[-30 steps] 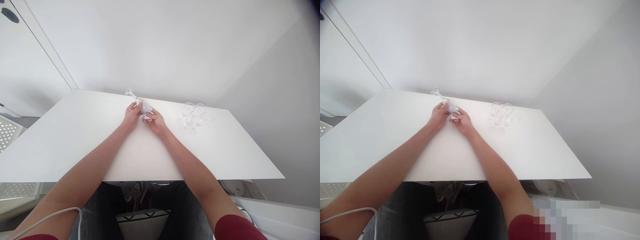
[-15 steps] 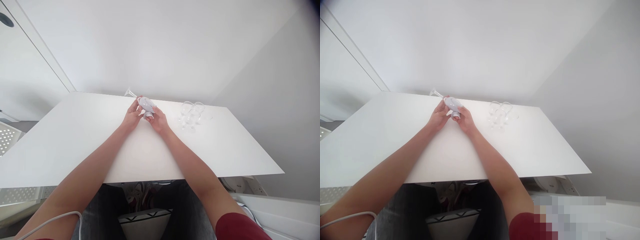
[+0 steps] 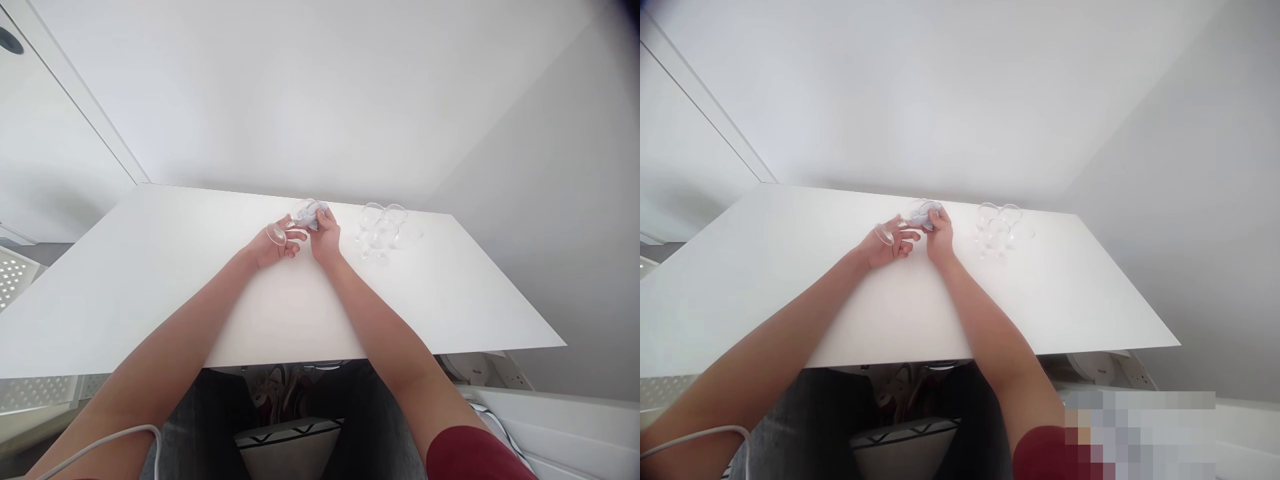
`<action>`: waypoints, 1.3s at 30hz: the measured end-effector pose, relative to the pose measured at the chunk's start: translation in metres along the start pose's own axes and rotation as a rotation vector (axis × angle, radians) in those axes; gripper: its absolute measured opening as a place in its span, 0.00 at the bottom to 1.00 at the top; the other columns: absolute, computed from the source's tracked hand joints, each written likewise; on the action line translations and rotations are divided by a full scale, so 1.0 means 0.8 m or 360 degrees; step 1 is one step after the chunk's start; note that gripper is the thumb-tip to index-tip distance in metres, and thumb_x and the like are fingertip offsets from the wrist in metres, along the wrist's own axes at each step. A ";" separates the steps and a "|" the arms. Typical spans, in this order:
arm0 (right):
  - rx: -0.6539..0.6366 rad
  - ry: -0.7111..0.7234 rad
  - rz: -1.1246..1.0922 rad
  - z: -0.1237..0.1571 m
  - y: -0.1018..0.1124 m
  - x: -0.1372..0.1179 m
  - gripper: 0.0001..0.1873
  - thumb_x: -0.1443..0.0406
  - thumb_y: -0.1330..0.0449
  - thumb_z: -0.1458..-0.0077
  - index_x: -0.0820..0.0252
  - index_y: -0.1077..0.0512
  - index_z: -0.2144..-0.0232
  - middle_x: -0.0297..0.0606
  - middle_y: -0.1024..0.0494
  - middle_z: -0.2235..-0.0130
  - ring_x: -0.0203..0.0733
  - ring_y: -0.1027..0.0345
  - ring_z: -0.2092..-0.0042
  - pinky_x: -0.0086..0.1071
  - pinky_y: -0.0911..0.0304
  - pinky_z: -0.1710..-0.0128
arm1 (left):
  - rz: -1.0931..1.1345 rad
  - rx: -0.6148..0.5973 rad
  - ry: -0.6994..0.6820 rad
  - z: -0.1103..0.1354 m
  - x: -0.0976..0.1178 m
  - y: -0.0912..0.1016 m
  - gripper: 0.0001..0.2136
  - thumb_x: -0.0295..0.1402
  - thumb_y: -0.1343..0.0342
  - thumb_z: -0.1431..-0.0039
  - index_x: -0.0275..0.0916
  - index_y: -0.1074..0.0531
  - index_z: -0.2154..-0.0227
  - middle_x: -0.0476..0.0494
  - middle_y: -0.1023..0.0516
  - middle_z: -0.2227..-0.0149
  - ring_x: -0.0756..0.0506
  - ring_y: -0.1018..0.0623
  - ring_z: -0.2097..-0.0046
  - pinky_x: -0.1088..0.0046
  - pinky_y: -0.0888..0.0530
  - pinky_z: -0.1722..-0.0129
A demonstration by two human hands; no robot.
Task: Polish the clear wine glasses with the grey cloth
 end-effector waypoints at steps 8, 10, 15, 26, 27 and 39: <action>0.0198 0.0266 0.0081 0.002 -0.005 0.008 0.30 0.37 0.36 0.37 0.57 0.28 0.58 0.38 0.26 0.59 0.34 0.33 0.62 0.28 0.36 0.66 | -0.0227 -0.0038 -0.0002 0.012 0.004 -0.011 0.21 0.30 0.27 0.46 0.37 0.20 0.49 0.51 0.24 0.68 0.55 0.31 0.77 0.73 0.24 0.72; 0.0337 0.0335 0.0033 0.004 -0.005 0.009 0.28 0.39 0.35 0.36 0.56 0.28 0.57 0.33 0.32 0.66 0.31 0.40 0.68 0.26 0.37 0.67 | -0.0178 0.0078 -0.0099 0.011 0.007 -0.011 0.18 0.29 0.30 0.45 0.37 0.21 0.51 0.58 0.34 0.76 0.57 0.43 0.80 0.78 0.33 0.79; 0.0225 0.0077 0.0002 0.009 -0.018 0.015 0.29 0.39 0.34 0.36 0.56 0.28 0.55 0.29 0.34 0.71 0.29 0.45 0.74 0.27 0.40 0.74 | -0.0137 0.0475 -0.0479 0.010 0.013 -0.005 0.21 0.34 0.25 0.46 0.43 0.27 0.52 0.62 0.34 0.75 0.59 0.46 0.81 0.81 0.34 0.80; -0.0063 0.0087 0.0798 0.011 -0.023 0.018 0.24 0.44 0.30 0.43 0.57 0.22 0.58 0.39 0.23 0.51 0.39 0.32 0.53 0.32 0.30 0.52 | -0.0007 0.0862 -0.0864 0.005 0.015 0.022 0.28 0.43 0.19 0.53 0.46 0.31 0.57 0.63 0.35 0.77 0.56 0.42 0.81 0.78 0.31 0.79; -0.0016 0.0155 0.0927 0.011 -0.023 0.015 0.22 0.46 0.30 0.44 0.57 0.22 0.60 0.40 0.24 0.47 0.41 0.34 0.48 0.34 0.31 0.46 | 0.0016 0.0895 -0.0880 0.006 0.015 0.023 0.27 0.42 0.19 0.52 0.46 0.31 0.57 0.63 0.35 0.77 0.56 0.41 0.81 0.78 0.31 0.79; 0.0693 0.0255 0.0439 0.001 0.004 0.018 0.27 0.39 0.41 0.33 0.56 0.35 0.60 0.36 0.26 0.58 0.36 0.32 0.56 0.31 0.31 0.53 | -0.0144 0.0753 -0.0591 -0.001 0.005 0.010 0.16 0.46 0.33 0.34 0.40 0.24 0.54 0.47 0.25 0.57 0.57 0.29 0.77 0.71 0.21 0.71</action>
Point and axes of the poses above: each hand's wrist, its own z-axis away from the middle knuckle, its own y-axis out of the back of the hand, x = y × z, the point moved 3 cm from there along -z, towards the middle knuckle
